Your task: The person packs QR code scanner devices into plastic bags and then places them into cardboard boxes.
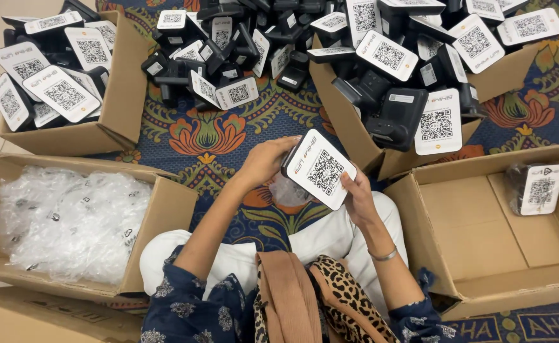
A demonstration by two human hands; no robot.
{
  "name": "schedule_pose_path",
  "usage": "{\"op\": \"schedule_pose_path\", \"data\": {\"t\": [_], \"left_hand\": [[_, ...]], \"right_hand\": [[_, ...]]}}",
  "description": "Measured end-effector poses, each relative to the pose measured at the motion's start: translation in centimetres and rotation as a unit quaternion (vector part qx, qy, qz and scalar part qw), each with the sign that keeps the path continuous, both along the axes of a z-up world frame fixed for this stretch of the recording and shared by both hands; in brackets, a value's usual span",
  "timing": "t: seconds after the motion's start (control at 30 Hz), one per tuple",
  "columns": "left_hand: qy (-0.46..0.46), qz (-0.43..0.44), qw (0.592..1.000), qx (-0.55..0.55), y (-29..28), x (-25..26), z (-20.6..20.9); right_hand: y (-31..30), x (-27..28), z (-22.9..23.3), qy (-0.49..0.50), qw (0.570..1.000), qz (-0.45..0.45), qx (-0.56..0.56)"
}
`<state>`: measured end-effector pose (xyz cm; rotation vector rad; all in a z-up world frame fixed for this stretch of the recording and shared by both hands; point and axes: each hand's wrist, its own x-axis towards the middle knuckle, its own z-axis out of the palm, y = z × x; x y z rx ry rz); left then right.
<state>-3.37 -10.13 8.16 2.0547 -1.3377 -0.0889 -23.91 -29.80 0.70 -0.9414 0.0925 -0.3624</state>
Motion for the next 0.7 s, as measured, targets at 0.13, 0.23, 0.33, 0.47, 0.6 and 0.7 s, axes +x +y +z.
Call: {"op": "schedule_pose_path", "data": {"t": [0.13, 0.23, 0.33, 0.47, 0.6, 0.7], "left_hand": [[0.086, -0.043, 0.993, -0.073, -0.1, 0.1, 1.2], [0.068, -0.039, 0.995, -0.063, 0.0, -0.8, 2.4], [-0.035, -0.012, 0.999, -0.007, -0.4, -2.3, 1.3], [-0.177, 0.013, 0.98, 0.087, -1.1, -5.0, -0.8], [-0.179, -0.004, 0.975, 0.131, -2.3, -8.4, -1.9], [-0.186, -0.012, 0.972, 0.142, -3.4, -10.2, -1.8]], "right_hand": [[-0.6, 0.3, 2.2, 0.092, 0.993, -0.001, -0.073], [-0.8, 0.0, 1.4, 0.106, 0.979, -0.002, -0.172], [-0.5, 0.2, 0.5, 0.13, 0.968, -0.035, -0.212], [0.9, 0.8, 2.9, 0.214, 0.961, -0.097, -0.145], [1.8, 1.7, 1.1, 0.174, 0.962, -0.111, -0.177], [1.8, 2.6, -2.0, 0.236, 0.955, -0.034, -0.178]]}}
